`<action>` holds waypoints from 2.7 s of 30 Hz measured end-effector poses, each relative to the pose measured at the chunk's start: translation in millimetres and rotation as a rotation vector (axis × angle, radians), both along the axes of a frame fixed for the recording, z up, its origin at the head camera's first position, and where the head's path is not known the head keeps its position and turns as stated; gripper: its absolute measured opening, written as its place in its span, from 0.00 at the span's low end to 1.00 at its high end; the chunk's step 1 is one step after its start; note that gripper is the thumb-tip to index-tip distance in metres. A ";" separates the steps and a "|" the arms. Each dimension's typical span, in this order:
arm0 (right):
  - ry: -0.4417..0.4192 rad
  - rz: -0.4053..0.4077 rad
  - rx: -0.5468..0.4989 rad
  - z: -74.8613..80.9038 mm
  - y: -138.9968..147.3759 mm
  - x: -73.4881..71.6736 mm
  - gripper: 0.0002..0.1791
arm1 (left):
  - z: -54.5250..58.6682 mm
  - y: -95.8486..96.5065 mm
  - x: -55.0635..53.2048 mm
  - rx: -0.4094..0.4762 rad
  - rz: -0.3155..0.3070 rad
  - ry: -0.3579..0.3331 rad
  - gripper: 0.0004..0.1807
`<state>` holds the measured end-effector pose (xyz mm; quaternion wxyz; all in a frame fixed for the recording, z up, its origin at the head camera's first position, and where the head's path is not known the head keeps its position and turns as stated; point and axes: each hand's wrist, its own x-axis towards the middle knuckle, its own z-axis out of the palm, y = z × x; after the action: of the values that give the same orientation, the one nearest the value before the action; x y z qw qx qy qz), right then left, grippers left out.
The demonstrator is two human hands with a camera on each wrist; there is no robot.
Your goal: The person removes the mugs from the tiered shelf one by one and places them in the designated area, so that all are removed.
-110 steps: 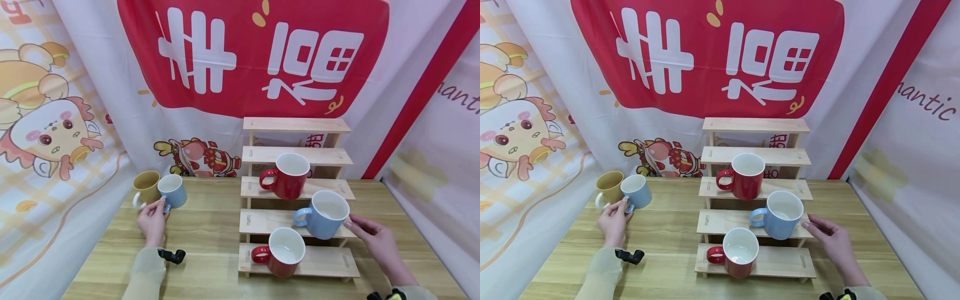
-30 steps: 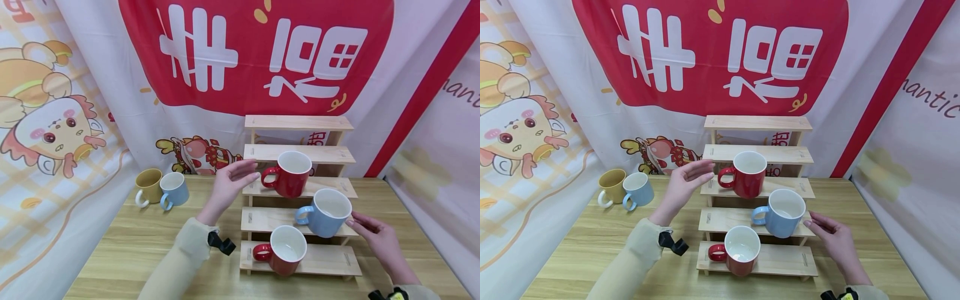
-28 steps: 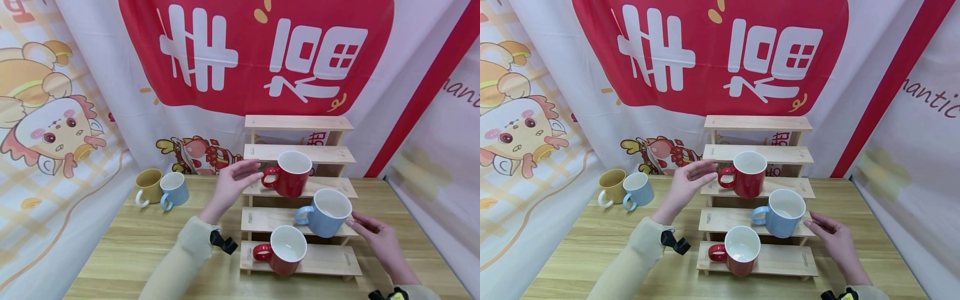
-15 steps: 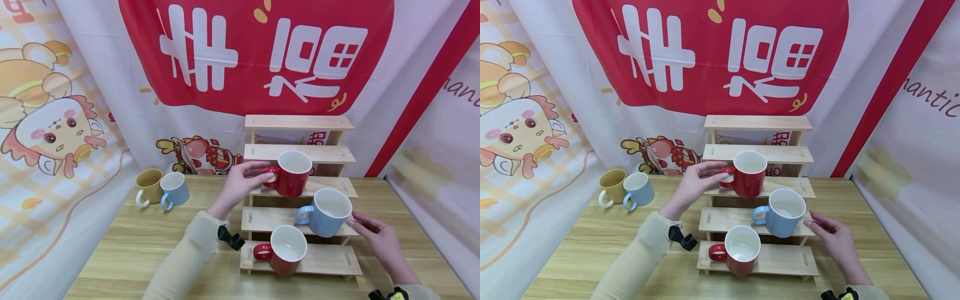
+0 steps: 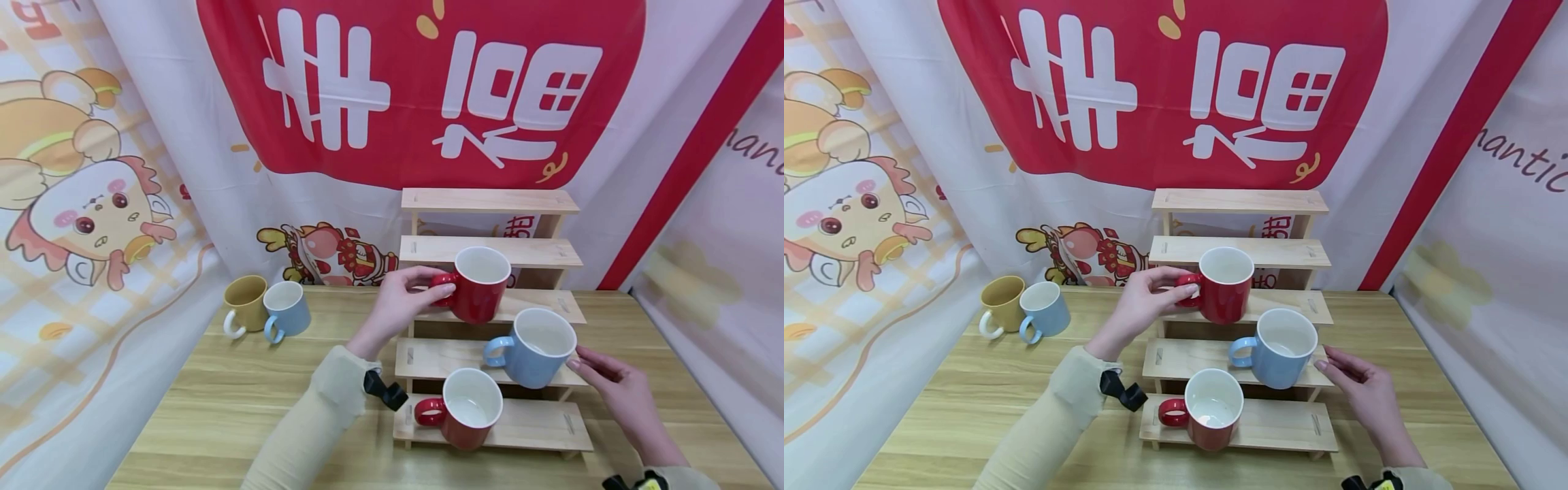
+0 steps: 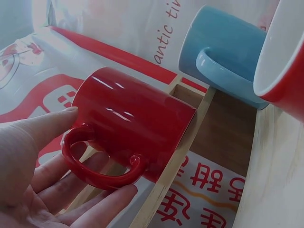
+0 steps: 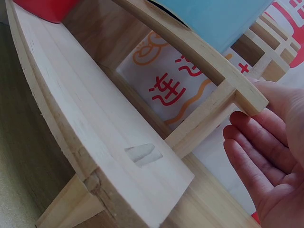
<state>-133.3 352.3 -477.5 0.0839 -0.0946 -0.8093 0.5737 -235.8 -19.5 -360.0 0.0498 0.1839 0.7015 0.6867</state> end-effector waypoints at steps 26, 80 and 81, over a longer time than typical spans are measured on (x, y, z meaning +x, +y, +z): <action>0.033 0.015 0.020 3.8 0.6 2.8 0.24 | 4.1 6.6 4.4 -0.040 0.099 0.003 0.10; 0.068 0.009 0.078 -2.0 1.0 2.9 0.24 | 3.3 -125.5 33.8 0.274 0.574 0.262 0.16; 0.068 0.010 0.081 -1.9 1.0 2.8 0.24 | 2.5 -129.5 33.2 0.267 0.592 0.259 0.17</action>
<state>-130.5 353.3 -479.5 0.1123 -0.0675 -0.8288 0.5439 -202.7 -149.1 -357.5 -0.2657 0.0629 0.6289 0.7280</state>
